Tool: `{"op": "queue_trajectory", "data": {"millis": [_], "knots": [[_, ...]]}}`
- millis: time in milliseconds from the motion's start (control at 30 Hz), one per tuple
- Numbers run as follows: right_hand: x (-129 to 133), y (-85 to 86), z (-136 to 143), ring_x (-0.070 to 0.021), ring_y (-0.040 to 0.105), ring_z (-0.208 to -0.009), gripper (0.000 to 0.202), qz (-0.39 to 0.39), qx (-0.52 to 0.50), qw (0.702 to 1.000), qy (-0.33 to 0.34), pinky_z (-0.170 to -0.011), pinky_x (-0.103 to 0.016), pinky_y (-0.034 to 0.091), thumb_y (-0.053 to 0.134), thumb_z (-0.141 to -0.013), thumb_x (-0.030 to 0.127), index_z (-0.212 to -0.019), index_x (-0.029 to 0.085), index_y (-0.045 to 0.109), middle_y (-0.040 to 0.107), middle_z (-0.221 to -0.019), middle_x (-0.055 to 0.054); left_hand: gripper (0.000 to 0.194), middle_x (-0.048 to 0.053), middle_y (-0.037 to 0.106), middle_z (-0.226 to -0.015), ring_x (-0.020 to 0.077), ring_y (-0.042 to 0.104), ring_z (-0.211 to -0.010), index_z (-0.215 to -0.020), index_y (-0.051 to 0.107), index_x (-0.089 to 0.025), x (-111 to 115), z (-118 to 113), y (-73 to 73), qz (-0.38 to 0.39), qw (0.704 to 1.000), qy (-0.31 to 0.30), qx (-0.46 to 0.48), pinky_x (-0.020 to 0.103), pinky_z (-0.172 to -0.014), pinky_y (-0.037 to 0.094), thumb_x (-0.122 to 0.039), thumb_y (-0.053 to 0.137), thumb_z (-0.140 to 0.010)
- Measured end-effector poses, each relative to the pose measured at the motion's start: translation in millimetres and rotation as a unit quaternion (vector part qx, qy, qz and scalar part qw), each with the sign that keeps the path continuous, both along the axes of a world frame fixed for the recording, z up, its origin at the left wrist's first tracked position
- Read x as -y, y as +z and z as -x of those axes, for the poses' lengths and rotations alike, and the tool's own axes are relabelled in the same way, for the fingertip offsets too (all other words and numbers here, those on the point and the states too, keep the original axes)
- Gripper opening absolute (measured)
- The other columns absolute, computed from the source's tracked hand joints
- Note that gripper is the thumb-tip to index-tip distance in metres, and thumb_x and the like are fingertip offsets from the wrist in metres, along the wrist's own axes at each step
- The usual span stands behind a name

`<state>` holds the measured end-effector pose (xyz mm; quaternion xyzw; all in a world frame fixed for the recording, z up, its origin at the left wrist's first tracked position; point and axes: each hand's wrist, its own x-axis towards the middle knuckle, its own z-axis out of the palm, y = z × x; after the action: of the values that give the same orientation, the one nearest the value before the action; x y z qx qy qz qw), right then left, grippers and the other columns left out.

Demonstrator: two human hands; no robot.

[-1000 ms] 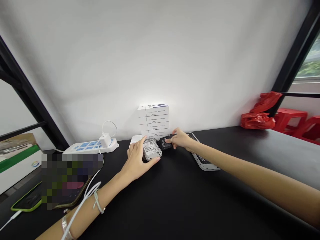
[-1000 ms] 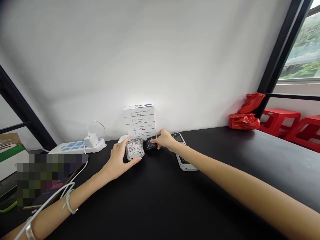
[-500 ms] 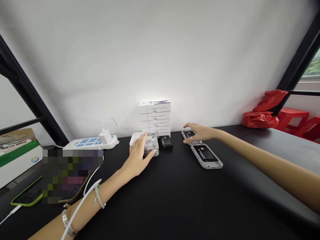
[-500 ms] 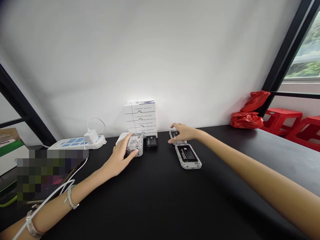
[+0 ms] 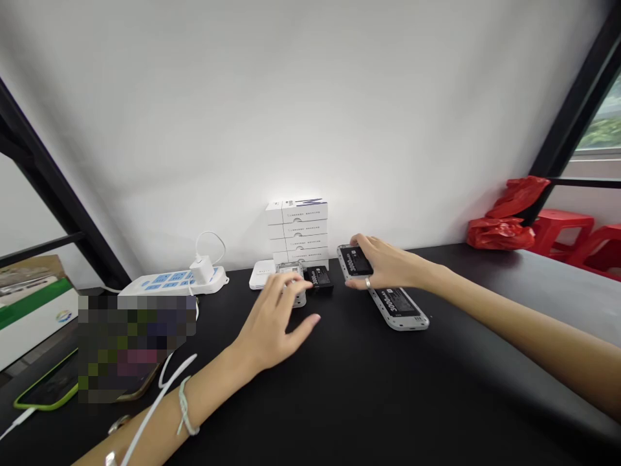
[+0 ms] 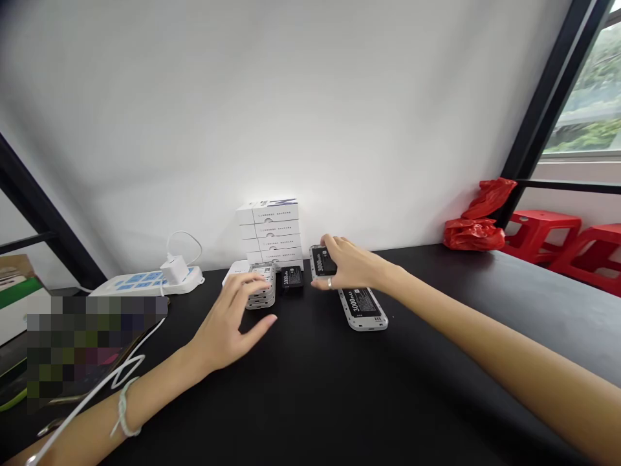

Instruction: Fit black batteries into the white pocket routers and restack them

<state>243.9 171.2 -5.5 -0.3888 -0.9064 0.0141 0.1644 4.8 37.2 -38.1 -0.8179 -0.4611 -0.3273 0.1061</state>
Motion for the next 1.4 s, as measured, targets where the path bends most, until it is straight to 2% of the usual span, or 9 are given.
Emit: {"op": "queue_trajectory", "data": {"millis": [67, 233, 467, 667, 967, 1100, 1200, 1300, 1400], "knots": [[28, 1.2, 4, -0.0280, 0.051, -0.097, 0.069, 0.006, 0.003, 0.999, 0.050, -0.080, -0.039, 0.043, 0.060, -0.066, 0.065, -0.110, 0.015, 0.041, 0.051, -0.106, -0.013, 0.046, 0.008, 0.047, -0.118, 0.0203, 0.047, -0.112, -0.124, 0.034, -0.022, 8, -11, -0.6, 0.052, 0.998, -0.034, -0.002, 0.035, -0.096, 0.041, -0.038, 0.054, -0.086], [82, -18.7, 17, -0.0238, 0.051, -0.085, 0.065, 0.043, 0.010, 0.991, 0.123, -0.072, -0.036, 0.043, 0.065, -0.063, 0.061, -0.103, 0.014, 0.045, 0.052, -0.096, -0.010, 0.091, 0.010, 0.040, -0.132, 0.0278, 0.047, -0.113, -0.137, 0.019, -0.024, 23, -29, -8.3, 0.204, 0.978, -0.021, 0.035, 0.044, -0.093, 0.044, -0.056, 0.068, -0.067], [83, -36.0, 30, -0.0217, 0.046, -0.083, 0.050, 0.052, -0.012, 0.988, 0.147, -0.078, -0.039, 0.042, 0.053, -0.079, 0.058, -0.097, 0.012, 0.048, 0.050, -0.090, -0.009, 0.096, 0.012, 0.033, -0.138, 0.0311, 0.039, -0.123, -0.139, 0.018, -0.024, 19, -28, -11.4, 0.249, 0.966, -0.019, 0.065, 0.050, -0.098, 0.040, -0.061, 0.068, -0.065], [80, -33.0, 43, -0.0206, 0.045, -0.092, 0.032, 0.209, -0.091, 0.970, 0.081, -0.079, -0.038, 0.043, 0.047, -0.085, 0.048, -0.088, 0.017, 0.042, 0.044, -0.099, -0.008, 0.094, 0.012, 0.037, -0.131, 0.0311, 0.041, -0.119, -0.136, 0.016, -0.025, 22, -29, -8.0, 0.253, 0.962, -0.030, 0.093, 0.049, -0.093, 0.043, -0.052, 0.071, -0.065], [90, -4.1, 28, -0.0159, 0.043, -0.079, 0.035, 0.165, -0.155, 0.964, 0.136, -0.066, -0.030, 0.040, 0.063, -0.074, 0.036, -0.089, 0.022, 0.035, 0.046, -0.091, -0.002, 0.092, 0.010, 0.038, -0.116, 0.0251, 0.046, -0.104, -0.125, 0.019, -0.024, 13, -20, -4.2, 0.130, 0.987, -0.008, 0.093, 0.041, -0.084, 0.047, -0.042, 0.076, -0.056], [82, 7.5, 28, -0.0148, 0.051, -0.075, 0.028, 0.269, -0.271, 0.909, 0.165, -0.067, -0.028, 0.041, 0.055, -0.082, 0.024, -0.099, 0.025, 0.033, 0.056, -0.084, 0.002, 0.092, 0.011, 0.036, -0.118, 0.0242, 0.046, -0.105, -0.126, 0.018, -0.022, 1, -4, -1.0, 0.112, 0.986, 0.033, 0.117, 0.039, -0.084, 0.047, -0.048, 0.074, -0.058], [63, 12.3, 33, -0.0126, 0.051, -0.072, 0.031, 0.336, -0.399, 0.848, 0.090, -0.068, -0.026, 0.041, 0.058, -0.082, 0.031, -0.100, 0.024, 0.034, 0.056, -0.074, 0.003, 0.088, 0.011, 0.035, -0.123, 0.0221, 0.046, -0.106, -0.125, 0.019, -0.022, -7, 10, -0.4, 0.089, 0.986, 0.049, 0.135, 0.038, -0.089, 0.046, -0.049, 0.073, -0.061], [37, 7.3, 38, -0.0080, 0.044, -0.059, 0.032, 0.360, -0.416, 0.835, -0.030, -0.061, -0.022, 0.037, 0.061, -0.081, 0.030, -0.099, 0.023, 0.036, 0.050, -0.065, 0.006, 0.083, 0.010, 0.035, -0.125, 0.0222, 0.044, -0.110, -0.125, 0.020, -0.022, -15, 23, -2.1, 0.093, 0.980, 0.081, 0.155, 0.040, -0.094, 0.042, -0.050, 0.071, -0.065], [12, -8.0, 43, -0.0065, 0.039, -0.050, 0.025, 0.398, -0.389, 0.828, -0.067, -0.054, -0.021, 0.034, 0.058, -0.082, 0.024, -0.090, 0.019, 0.035, 0.046, -0.057, 0.006, 0.080, 0.011, 0.034, -0.126, 0.0250, 0.039, -0.116, -0.128, 0.021, -0.022, -21, 30, -3.8, 0.105, 0.982, 0.103, 0.119, 0.043, -0.097, 0.039, -0.053, 0.066, -0.070]]}}
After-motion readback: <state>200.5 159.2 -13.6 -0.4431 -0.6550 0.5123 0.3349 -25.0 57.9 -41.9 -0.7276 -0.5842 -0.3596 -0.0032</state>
